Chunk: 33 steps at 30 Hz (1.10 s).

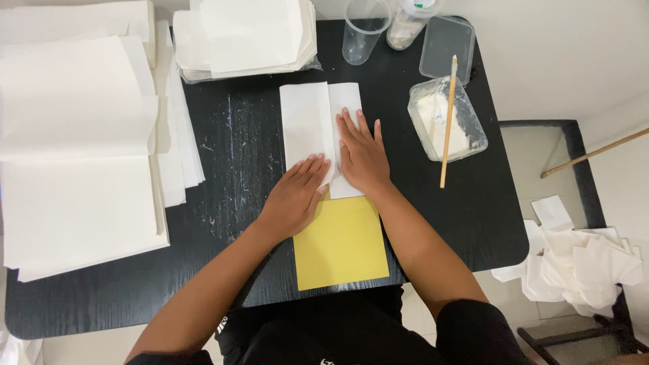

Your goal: Folding paper sheets and applying glue with a brush to assemble bags

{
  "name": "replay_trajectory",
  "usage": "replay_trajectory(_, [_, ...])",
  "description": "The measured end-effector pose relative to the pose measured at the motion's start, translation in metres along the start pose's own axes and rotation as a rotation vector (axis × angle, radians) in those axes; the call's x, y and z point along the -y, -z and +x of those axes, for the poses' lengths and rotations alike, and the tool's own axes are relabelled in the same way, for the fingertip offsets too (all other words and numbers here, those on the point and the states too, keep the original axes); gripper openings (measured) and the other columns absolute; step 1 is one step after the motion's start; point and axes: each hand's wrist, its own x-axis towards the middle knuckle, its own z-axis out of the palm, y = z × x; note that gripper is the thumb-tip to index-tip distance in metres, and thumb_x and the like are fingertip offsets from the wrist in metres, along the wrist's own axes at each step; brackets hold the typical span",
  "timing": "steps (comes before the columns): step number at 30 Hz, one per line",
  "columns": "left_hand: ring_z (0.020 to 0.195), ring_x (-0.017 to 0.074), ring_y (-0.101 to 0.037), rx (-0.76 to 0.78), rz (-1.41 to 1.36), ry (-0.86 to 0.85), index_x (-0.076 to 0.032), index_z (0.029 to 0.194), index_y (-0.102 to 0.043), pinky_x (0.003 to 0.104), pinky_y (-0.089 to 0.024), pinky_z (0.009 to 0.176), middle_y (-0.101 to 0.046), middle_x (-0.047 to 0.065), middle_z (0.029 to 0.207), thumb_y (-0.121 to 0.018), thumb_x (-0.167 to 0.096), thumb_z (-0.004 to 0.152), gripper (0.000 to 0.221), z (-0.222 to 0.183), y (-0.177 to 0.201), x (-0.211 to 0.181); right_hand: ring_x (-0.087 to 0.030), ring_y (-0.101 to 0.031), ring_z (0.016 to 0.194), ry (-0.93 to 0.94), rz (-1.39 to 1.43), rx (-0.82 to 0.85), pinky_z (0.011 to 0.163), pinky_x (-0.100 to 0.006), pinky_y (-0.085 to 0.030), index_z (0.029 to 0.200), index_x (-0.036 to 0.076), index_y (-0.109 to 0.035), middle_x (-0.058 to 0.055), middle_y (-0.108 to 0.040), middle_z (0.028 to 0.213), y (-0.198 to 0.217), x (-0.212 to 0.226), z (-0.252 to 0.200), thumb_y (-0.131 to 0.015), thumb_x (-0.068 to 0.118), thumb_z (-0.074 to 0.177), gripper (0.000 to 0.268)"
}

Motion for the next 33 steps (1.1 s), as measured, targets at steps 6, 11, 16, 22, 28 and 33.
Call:
replay_trajectory(6, [0.156, 0.0273, -0.029, 0.003, 0.178, -0.07, -0.016, 0.163, -0.035, 0.045, -0.02, 0.126, -0.033, 0.008, 0.169, -0.035, -0.034, 0.112, 0.054, 0.003, -0.011, 0.003, -0.028, -0.011, 0.16, 0.034, -0.017, -0.024, 0.126, -0.06, 0.003, 0.165, 0.014, -0.032, -0.004, -0.022, 0.173, -0.004, -0.004, -0.001, -0.036, 0.014, 0.107, 0.057])
replay_trajectory(11, [0.157, 0.0278, -0.025, 0.051, 0.177, -0.084, -0.019, 0.163, -0.035, 0.045, -0.018, 0.127, -0.032, 0.004, 0.169, -0.032, -0.033, 0.112, 0.053, 0.003, -0.003, 0.0, -0.028, -0.009, 0.16, 0.007, -0.003, 0.0, 0.126, -0.058, 0.006, 0.165, 0.013, -0.031, -0.005, -0.022, 0.173, 0.002, 0.002, -0.002, -0.035, 0.015, 0.109, 0.056])
replay_trajectory(16, [0.157, 0.028, -0.024, 0.062, 0.178, -0.104, -0.021, 0.161, -0.039, 0.046, -0.019, 0.127, -0.031, 0.002, 0.17, -0.031, -0.036, 0.112, 0.052, 0.005, 0.0, 0.0, -0.028, -0.01, 0.16, 0.007, -0.005, -0.008, 0.126, -0.057, 0.006, 0.164, 0.012, -0.034, -0.006, -0.023, 0.173, 0.004, 0.003, -0.001, -0.037, 0.015, 0.11, 0.054])
replay_trajectory(22, [0.153, 0.0297, -0.034, 0.041, 0.016, -0.124, -0.015, 0.155, -0.049, 0.047, -0.025, 0.126, -0.042, 0.007, 0.164, -0.039, -0.035, 0.111, 0.05, 0.011, -0.005, 0.014, -0.028, -0.009, 0.16, 0.01, 0.002, -0.006, 0.127, -0.057, 0.005, 0.165, 0.014, -0.031, -0.005, -0.022, 0.173, 0.002, 0.001, -0.001, -0.036, 0.015, 0.11, 0.055])
replay_trajectory(28, [0.144, 0.0323, -0.049, -0.103, 0.042, -0.06, -0.01, 0.149, -0.057, 0.045, -0.034, 0.122, -0.054, 0.015, 0.154, -0.062, -0.037, 0.103, 0.054, 0.025, -0.007, 0.023, -0.028, -0.009, 0.16, -0.011, 0.041, 0.014, 0.127, -0.057, 0.005, 0.165, 0.014, -0.031, -0.006, -0.021, 0.173, 0.004, 0.001, -0.001, -0.036, 0.015, 0.11, 0.055])
replay_trajectory(33, [0.153, 0.0284, -0.035, -0.094, 0.245, -0.046, -0.012, 0.161, -0.04, 0.045, -0.025, 0.126, -0.039, 0.01, 0.166, -0.049, -0.041, 0.107, 0.062, 0.044, -0.012, 0.031, -0.026, -0.013, 0.16, 0.002, 0.048, -0.02, 0.129, -0.05, 0.0, 0.165, 0.014, -0.031, -0.005, -0.021, 0.173, -0.001, 0.0, -0.001, -0.035, 0.016, 0.111, 0.054])
